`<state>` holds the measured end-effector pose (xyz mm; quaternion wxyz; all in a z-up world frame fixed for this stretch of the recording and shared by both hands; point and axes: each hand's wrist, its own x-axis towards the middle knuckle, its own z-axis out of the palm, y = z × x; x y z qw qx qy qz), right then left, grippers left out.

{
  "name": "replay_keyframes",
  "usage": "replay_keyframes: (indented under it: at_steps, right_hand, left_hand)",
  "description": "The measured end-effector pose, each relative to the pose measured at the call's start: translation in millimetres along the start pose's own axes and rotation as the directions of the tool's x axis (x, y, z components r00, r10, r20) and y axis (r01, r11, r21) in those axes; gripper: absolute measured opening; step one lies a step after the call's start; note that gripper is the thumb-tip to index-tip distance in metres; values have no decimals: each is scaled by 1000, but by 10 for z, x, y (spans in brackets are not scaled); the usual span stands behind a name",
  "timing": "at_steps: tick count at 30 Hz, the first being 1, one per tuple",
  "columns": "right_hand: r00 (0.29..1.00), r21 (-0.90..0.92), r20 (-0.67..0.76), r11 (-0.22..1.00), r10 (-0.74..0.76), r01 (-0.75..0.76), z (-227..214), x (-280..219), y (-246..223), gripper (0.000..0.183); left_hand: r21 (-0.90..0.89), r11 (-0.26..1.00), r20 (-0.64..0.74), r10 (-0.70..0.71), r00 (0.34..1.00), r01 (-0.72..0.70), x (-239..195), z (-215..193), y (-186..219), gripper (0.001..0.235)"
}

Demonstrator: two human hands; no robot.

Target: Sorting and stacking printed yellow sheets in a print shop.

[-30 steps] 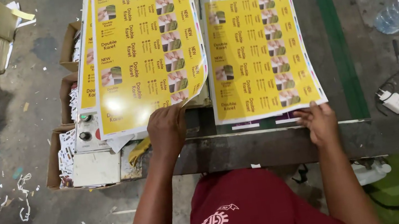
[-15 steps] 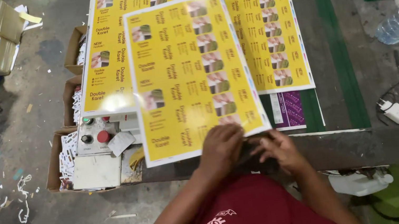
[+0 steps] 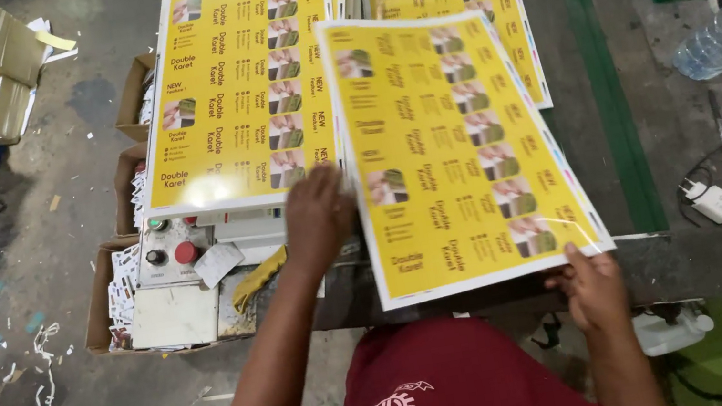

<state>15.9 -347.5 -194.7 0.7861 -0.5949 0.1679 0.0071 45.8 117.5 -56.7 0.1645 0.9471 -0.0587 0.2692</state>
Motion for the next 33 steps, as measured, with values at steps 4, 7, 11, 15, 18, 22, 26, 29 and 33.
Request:
replay_keyframes:
  at_steps: [4, 7, 11, 15, 18, 22, 26, 29, 33]
  right_hand:
    - [998, 66, 34, 997, 48, -50, -262, -190, -235, 28]
    - [997, 9, 0, 997, 77, -77, -428, -295, -278, 34]
    - [994, -56, -38, 993, 100, -102, -593, -350, -191, 28]
    - [991, -114, -55, 986, 118, -124, -580, -385, -175, 25]
    - [993, -92, -9, 988, 120, -120, -490, -397, -177, 25]
    - [994, -106, -66, 990, 83, -90, -450, -246, 79, 20]
    - [998, -119, -23, 991, 56, -59, -141, -112, 14, 23]
    - [1000, -116, -4, 993, 27, -27, 119, 126, -22, 25]
    - [997, -102, 43, 993, 66, -61, 61, 562, 70, 41]
  left_hand:
    - [253, 966, 42, -67, 997, 55, -52, -80, -145, 67]
    - [280, 958, 202, -122, 972, 62, -174, -114, -96, 92]
    - [328, 944, 203, -50, 978, -20, -266, -220, -79, 64]
    - [209, 977, 186, -9, 982, -31, -55, -600, -49, 23]
    - [180, 982, -60, 65, 996, -53, 104, -831, 10, 8]
    - [252, 964, -208, 145, 967, -90, 87, -778, -81, 6]
    - [200, 976, -223, 128, 966, -83, 27, -773, 111, 4]
    - [144, 987, -238, 100, 966, -67, -15, -676, 172, 5]
    - [72, 996, -249, 78, 965, -62, -45, -658, 294, 4]
